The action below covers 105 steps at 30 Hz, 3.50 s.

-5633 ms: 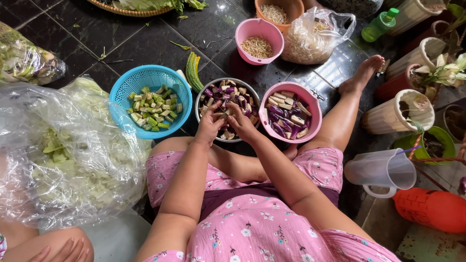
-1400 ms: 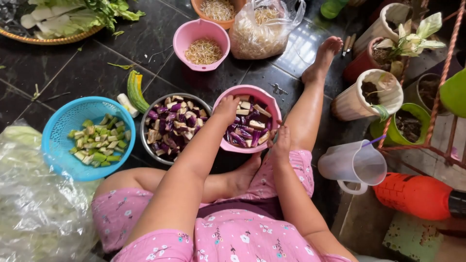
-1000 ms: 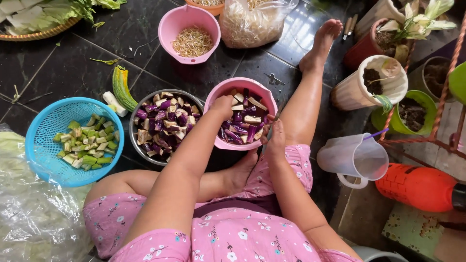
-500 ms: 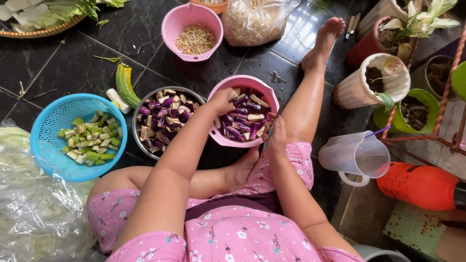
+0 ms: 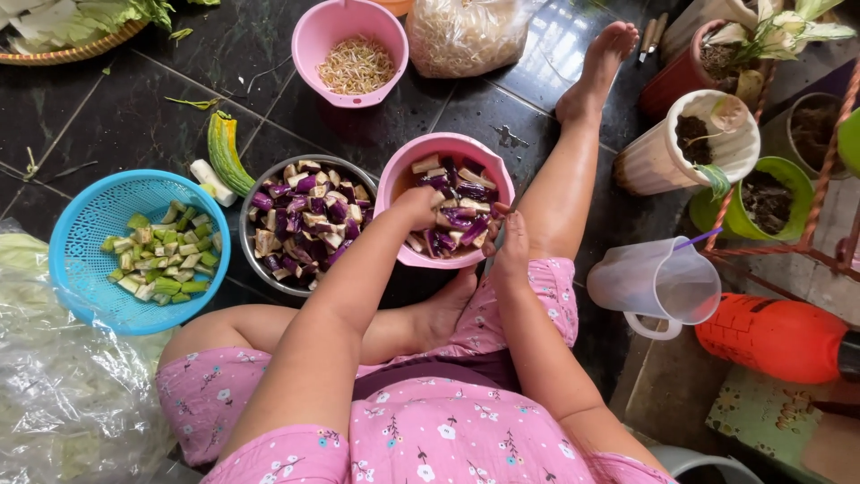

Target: Breaking eggplants into smaller pieces by hand and sorting them into bowls for food preparation.

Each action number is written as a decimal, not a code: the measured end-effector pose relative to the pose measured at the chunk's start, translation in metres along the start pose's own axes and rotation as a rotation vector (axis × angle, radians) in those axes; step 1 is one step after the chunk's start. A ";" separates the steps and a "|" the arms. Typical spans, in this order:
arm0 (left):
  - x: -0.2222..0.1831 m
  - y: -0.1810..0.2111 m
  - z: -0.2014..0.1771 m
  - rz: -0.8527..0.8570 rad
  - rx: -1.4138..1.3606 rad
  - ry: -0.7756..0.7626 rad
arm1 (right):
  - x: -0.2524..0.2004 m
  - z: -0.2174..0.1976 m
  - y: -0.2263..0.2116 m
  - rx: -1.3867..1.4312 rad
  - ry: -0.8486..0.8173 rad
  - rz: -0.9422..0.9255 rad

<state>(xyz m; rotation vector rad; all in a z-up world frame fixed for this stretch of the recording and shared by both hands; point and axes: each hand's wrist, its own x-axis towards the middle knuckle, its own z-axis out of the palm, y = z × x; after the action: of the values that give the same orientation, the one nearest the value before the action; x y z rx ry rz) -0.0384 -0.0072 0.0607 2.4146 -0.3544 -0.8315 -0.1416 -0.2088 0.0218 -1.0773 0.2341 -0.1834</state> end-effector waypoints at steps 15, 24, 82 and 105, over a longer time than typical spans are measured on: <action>0.035 -0.012 0.006 0.075 0.152 0.273 | 0.005 -0.006 0.005 0.013 0.031 -0.007; 0.088 -0.011 0.083 0.220 0.454 0.159 | 0.005 -0.007 0.004 -0.001 0.019 0.006; 0.011 -0.019 0.041 -0.008 -1.531 0.248 | 0.021 0.077 -0.007 -0.191 0.023 -0.231; -0.031 -0.027 0.047 0.649 0.105 1.208 | 0.006 0.103 0.003 -0.060 0.148 -0.043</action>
<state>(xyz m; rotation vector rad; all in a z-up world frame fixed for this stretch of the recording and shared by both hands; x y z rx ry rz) -0.0905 0.0078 0.0294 2.1933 -0.6034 0.9167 -0.1076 -0.1221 0.0653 -1.1305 0.3517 -0.2971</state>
